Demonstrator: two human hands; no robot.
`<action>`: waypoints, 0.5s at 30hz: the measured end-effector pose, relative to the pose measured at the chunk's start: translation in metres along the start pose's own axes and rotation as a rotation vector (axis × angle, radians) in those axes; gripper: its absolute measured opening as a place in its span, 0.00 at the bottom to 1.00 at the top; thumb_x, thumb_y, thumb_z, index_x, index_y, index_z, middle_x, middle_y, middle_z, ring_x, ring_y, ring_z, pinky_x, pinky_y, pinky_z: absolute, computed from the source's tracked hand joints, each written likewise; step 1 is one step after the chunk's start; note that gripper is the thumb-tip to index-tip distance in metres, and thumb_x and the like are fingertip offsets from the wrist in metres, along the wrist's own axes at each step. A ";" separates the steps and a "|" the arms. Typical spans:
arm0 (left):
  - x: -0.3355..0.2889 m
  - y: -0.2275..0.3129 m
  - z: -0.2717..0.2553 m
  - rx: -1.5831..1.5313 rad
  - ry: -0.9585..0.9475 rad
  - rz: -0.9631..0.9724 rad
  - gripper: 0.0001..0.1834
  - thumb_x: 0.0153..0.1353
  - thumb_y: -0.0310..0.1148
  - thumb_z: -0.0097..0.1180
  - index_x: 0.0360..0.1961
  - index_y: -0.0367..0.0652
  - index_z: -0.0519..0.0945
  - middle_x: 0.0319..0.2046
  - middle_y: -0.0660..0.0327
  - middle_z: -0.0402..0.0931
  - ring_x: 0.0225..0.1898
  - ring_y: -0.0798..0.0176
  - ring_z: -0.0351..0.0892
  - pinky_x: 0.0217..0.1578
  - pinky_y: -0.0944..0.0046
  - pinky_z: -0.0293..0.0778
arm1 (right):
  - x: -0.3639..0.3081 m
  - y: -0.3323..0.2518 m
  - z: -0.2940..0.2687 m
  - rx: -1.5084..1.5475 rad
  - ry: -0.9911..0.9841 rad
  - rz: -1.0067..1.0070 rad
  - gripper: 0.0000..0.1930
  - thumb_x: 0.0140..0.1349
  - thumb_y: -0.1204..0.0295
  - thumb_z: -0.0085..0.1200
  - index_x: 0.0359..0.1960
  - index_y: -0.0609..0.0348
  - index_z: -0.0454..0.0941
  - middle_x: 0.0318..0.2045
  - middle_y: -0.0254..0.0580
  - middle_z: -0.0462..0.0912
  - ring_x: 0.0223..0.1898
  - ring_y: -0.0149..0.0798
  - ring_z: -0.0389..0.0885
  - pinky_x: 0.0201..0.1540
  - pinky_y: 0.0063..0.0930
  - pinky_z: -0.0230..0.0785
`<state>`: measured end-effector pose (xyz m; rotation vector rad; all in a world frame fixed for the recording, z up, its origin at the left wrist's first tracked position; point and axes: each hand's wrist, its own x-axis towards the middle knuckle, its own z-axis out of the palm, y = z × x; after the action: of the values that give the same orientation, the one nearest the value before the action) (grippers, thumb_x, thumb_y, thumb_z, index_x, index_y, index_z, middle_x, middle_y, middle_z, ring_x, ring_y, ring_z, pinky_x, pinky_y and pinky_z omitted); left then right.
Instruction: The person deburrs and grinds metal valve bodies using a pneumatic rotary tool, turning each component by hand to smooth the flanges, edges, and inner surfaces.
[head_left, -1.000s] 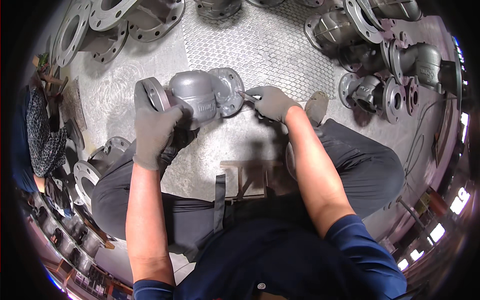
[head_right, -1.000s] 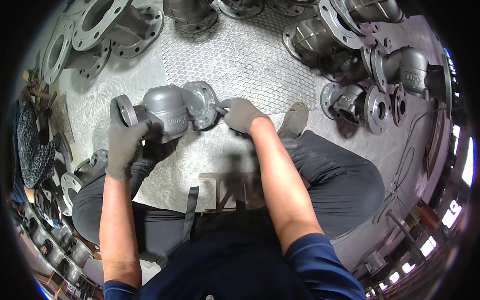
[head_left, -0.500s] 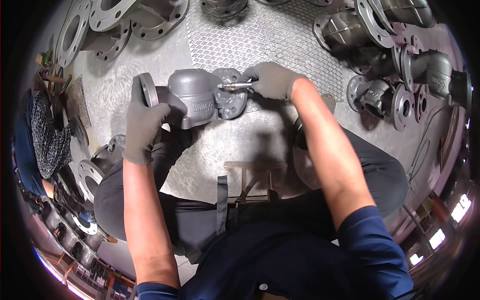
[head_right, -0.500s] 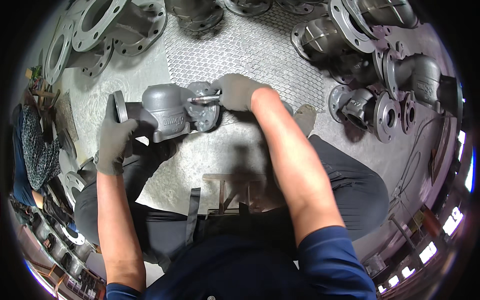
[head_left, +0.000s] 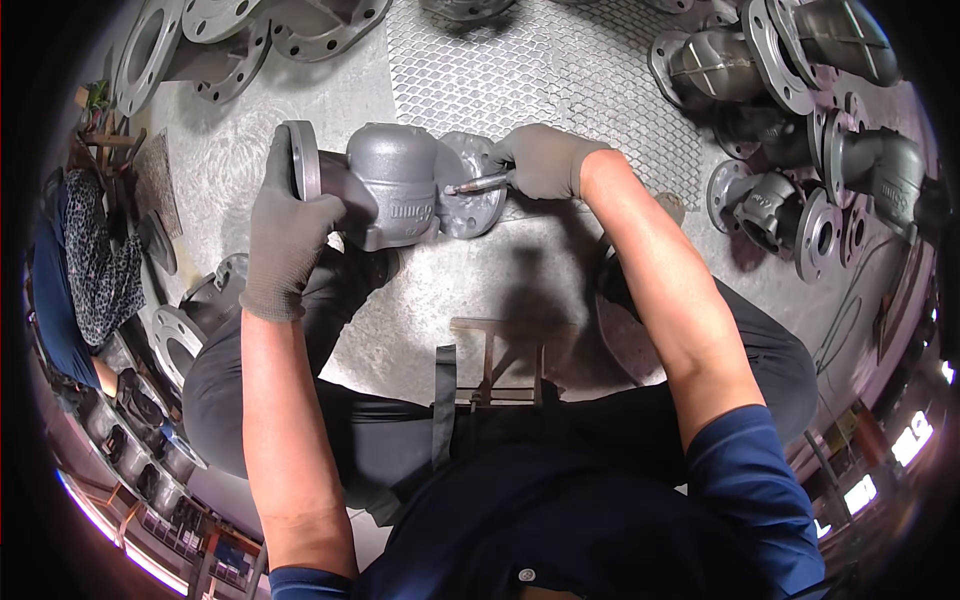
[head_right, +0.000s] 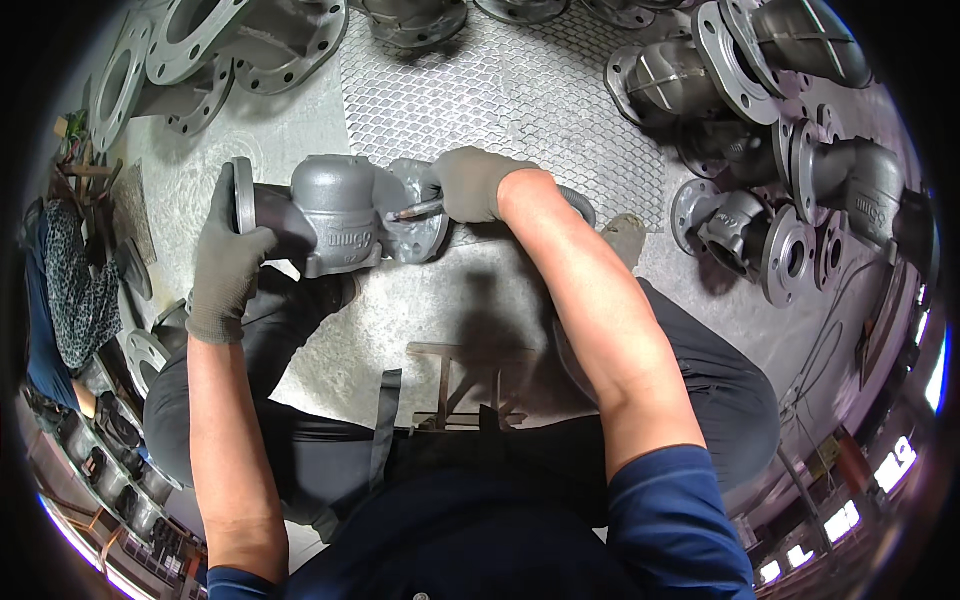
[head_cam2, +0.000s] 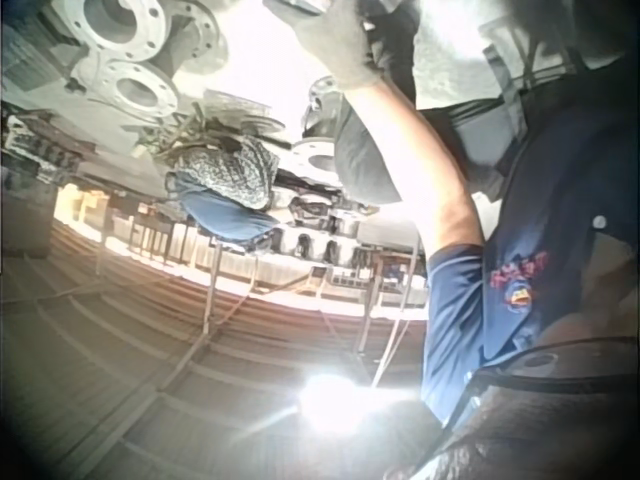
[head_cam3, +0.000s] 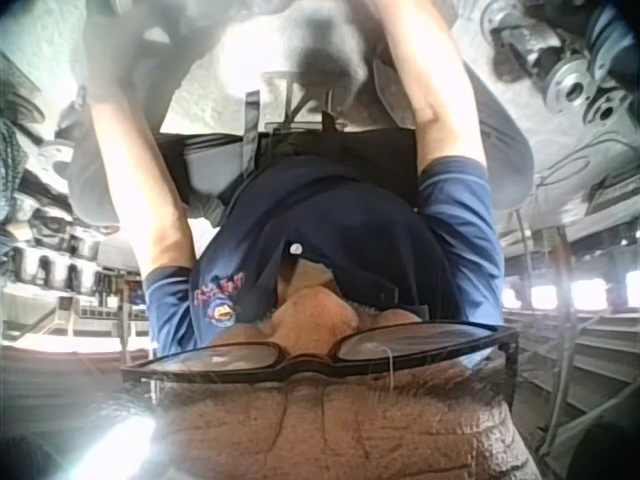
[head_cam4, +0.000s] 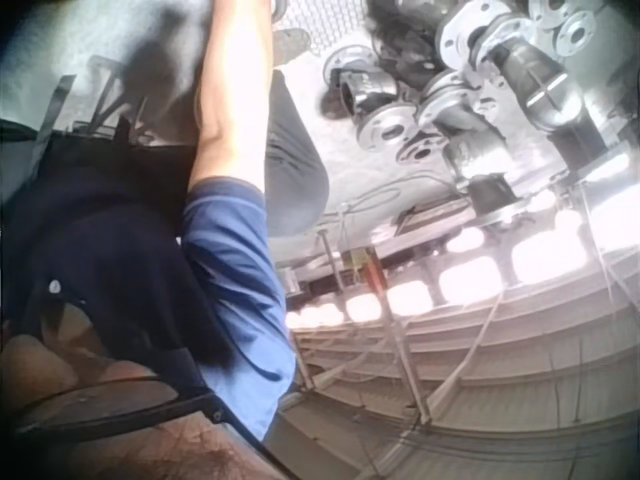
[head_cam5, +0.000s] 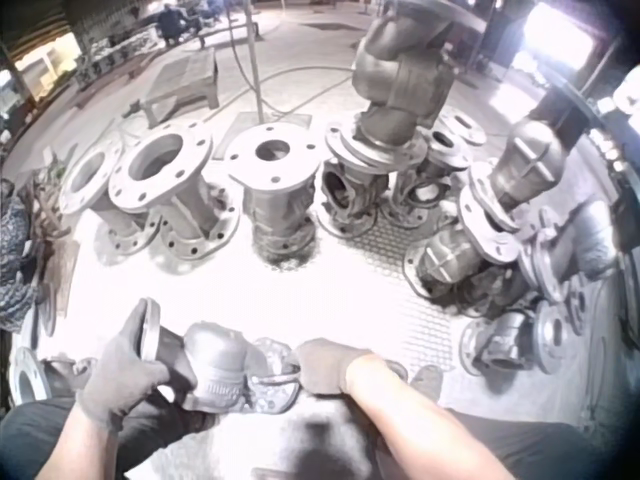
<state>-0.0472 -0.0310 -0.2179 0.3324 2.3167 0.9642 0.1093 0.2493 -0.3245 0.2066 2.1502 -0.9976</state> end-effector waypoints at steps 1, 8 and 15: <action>-0.002 0.003 -0.001 0.008 -0.007 -0.034 0.58 0.50 0.23 0.60 0.88 0.35 0.59 0.51 0.47 0.87 0.45 0.56 0.90 0.45 0.59 0.88 | 0.001 0.001 0.002 -0.017 0.019 0.003 0.23 0.66 0.77 0.55 0.61 0.54 0.91 0.50 0.58 0.93 0.53 0.56 0.91 0.60 0.44 0.82; -0.007 0.010 0.000 -0.005 -0.013 -0.047 0.57 0.51 0.26 0.62 0.87 0.33 0.60 0.51 0.48 0.87 0.46 0.56 0.89 0.48 0.58 0.85 | 0.004 0.001 0.002 -0.032 0.025 0.002 0.22 0.66 0.75 0.57 0.60 0.54 0.90 0.50 0.60 0.93 0.54 0.59 0.91 0.61 0.46 0.81; 0.001 -0.004 0.002 0.010 0.001 0.054 0.57 0.53 0.18 0.54 0.88 0.34 0.55 0.49 0.45 0.89 0.38 0.52 0.95 0.37 0.55 0.93 | 0.000 0.001 -0.004 -0.012 0.045 0.003 0.23 0.63 0.79 0.54 0.57 0.53 0.92 0.48 0.57 0.94 0.52 0.55 0.92 0.59 0.44 0.81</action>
<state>-0.0472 -0.0322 -0.2224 0.4002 2.3243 0.9796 0.1074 0.2530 -0.3228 0.2290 2.1952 -0.9869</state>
